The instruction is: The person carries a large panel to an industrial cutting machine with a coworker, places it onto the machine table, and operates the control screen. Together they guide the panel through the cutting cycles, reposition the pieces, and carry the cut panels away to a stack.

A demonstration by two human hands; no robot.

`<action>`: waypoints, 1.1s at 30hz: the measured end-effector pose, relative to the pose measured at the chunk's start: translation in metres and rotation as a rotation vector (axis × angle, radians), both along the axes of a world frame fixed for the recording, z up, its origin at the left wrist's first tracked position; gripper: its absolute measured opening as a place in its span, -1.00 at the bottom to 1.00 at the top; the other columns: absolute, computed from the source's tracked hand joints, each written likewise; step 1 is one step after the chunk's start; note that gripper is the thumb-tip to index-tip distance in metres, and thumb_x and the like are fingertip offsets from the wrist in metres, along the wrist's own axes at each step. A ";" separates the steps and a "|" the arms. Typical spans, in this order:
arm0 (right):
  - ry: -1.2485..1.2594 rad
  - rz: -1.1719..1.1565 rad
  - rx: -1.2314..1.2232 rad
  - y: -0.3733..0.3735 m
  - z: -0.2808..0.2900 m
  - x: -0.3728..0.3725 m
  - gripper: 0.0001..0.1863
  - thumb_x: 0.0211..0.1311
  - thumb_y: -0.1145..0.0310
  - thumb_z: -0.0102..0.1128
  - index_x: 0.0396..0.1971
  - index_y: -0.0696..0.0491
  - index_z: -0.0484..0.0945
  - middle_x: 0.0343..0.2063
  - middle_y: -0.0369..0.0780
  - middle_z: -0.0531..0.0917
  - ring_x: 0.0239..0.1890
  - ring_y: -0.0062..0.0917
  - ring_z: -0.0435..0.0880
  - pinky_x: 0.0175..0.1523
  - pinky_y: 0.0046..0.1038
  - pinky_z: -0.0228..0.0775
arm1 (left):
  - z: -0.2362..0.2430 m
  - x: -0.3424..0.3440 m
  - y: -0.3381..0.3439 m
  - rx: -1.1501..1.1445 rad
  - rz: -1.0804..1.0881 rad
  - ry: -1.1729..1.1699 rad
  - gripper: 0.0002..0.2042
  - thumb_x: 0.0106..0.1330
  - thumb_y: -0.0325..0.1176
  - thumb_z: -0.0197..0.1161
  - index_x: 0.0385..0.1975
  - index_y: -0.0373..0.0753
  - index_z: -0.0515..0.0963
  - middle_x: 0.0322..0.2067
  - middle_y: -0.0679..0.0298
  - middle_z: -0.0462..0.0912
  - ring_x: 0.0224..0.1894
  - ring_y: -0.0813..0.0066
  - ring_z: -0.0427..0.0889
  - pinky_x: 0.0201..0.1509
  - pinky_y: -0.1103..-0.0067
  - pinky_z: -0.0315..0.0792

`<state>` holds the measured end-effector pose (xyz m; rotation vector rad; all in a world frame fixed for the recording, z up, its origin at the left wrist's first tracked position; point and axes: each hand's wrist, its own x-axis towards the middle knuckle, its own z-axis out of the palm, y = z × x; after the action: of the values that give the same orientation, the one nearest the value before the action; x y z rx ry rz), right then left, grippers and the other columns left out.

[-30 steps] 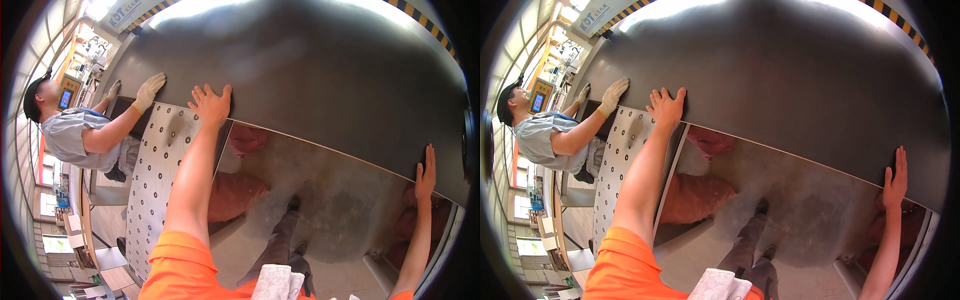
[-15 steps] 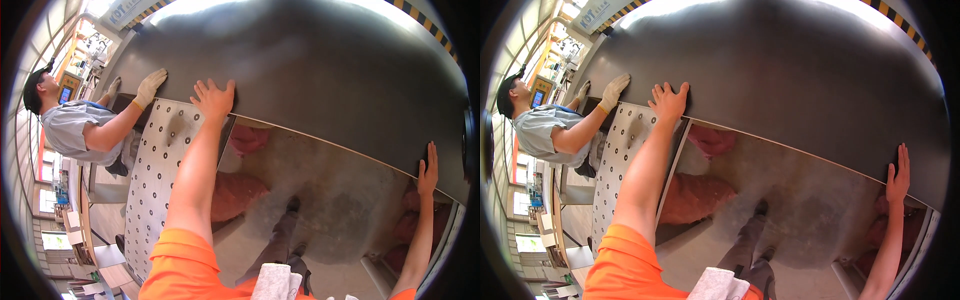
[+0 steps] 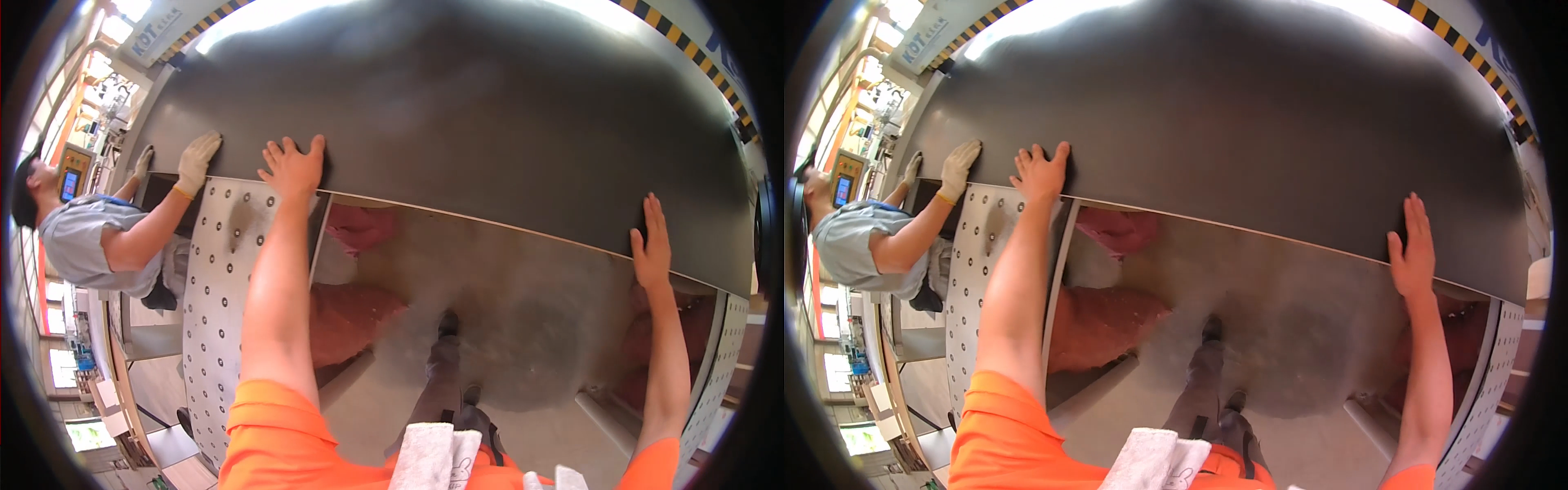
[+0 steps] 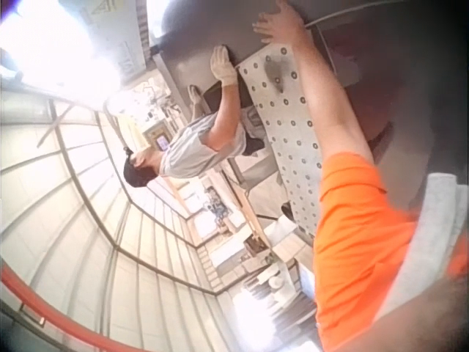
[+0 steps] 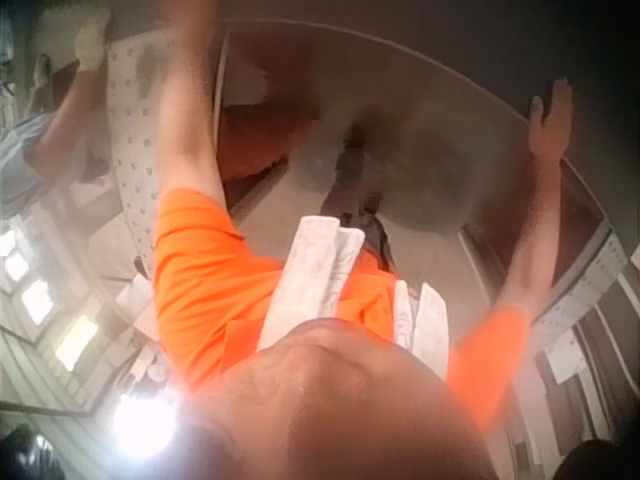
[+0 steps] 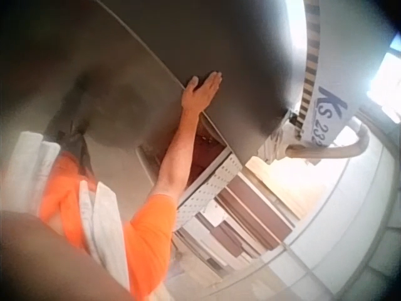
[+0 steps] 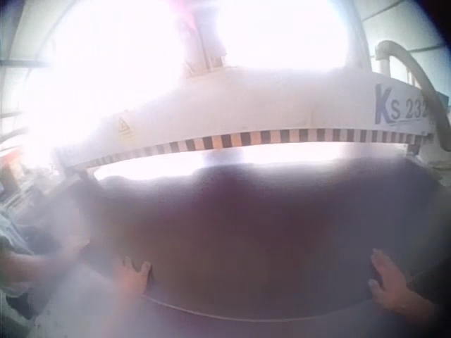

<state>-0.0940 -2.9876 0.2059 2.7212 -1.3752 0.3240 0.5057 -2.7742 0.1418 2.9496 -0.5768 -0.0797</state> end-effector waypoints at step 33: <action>0.031 0.072 -0.021 -0.015 -0.004 -0.021 -0.40 0.46 0.12 -0.11 0.40 0.04 0.19 0.42 -0.14 0.20 0.46 -0.23 0.14 0.48 -0.30 -0.02 | 0.006 0.008 -0.015 -0.068 -0.026 -0.076 -0.11 0.10 0.49 -0.01 0.34 -0.02 0.36 0.44 0.14 0.15 0.50 0.26 0.03 0.51 0.04 -0.19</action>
<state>-0.1153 -3.0022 0.2021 2.7513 -1.2621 0.2981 0.5133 -2.7893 0.1473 2.8905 -0.6151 0.0491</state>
